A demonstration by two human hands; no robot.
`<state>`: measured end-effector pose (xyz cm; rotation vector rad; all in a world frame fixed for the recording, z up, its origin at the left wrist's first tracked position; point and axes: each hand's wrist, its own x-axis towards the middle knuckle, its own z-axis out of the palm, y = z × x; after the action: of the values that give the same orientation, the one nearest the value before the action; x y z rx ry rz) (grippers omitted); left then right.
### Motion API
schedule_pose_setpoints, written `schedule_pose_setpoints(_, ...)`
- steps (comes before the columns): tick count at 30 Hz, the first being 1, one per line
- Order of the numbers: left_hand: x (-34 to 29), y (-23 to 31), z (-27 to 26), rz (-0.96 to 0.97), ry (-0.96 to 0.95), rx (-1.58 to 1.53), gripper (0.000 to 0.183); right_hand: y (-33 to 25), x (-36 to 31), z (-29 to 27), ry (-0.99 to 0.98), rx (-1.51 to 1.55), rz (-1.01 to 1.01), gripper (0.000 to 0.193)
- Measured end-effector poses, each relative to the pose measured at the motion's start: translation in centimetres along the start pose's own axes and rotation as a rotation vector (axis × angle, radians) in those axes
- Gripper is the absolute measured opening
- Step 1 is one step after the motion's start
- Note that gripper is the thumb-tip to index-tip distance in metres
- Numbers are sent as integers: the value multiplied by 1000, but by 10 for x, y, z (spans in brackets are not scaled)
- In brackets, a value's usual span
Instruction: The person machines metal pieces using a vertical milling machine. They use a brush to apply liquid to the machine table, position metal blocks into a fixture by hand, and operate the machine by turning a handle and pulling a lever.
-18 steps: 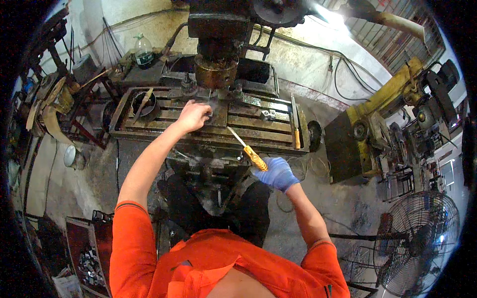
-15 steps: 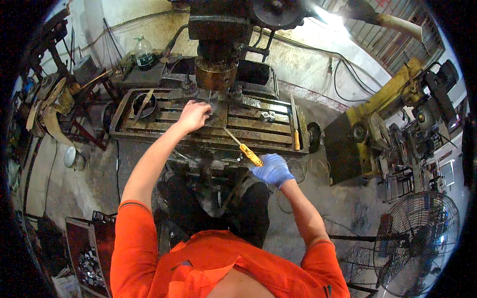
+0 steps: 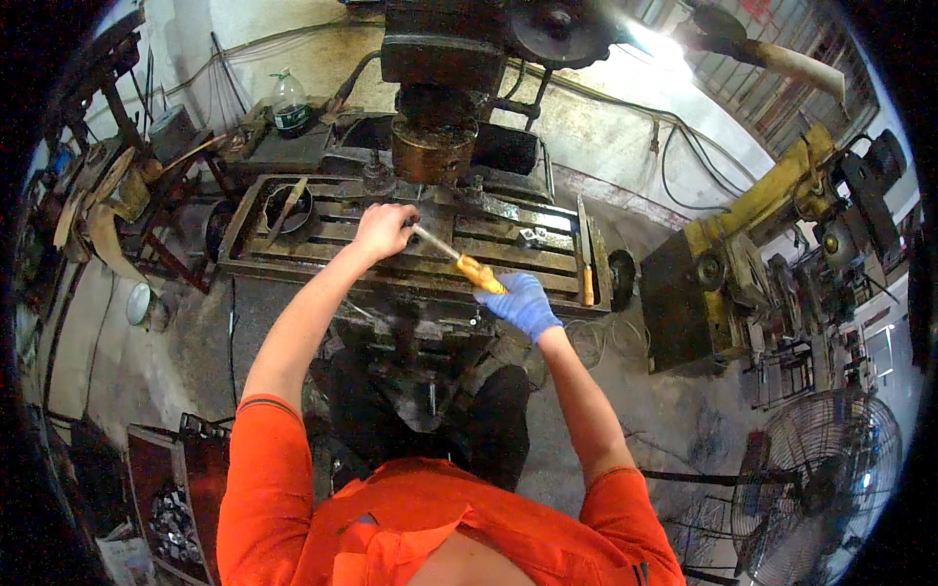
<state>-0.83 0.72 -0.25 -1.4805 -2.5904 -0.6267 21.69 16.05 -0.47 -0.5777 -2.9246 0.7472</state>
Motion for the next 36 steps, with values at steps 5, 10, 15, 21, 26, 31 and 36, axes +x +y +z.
schedule_pose_setpoints(5,12,1,10,12,103,-88,24,54,-10,62,102,605,71,37)
schedule_pose_setpoints(10,20,-1,23,-8,186,-94,20,50,-24,78,110,494,342,34)
schedule_pose_setpoints(15,28,5,28,-58,227,-29,19,62,-41,85,192,407,380,34)
schedule_pose_setpoints(21,34,13,26,-291,262,-3,28,57,-71,26,231,411,223,36)
schedule_pose_setpoints(26,42,4,27,-404,147,-83,32,12,-72,-130,557,505,69,25)
schedule_pose_setpoints(31,47,-6,21,-426,73,-187,37,-68,-43,-311,1112,439,-735,33)
schedule_pose_setpoints(36,52,-2,21,-426,101,-299,36,-116,-59,-371,1366,-560,-613,29)
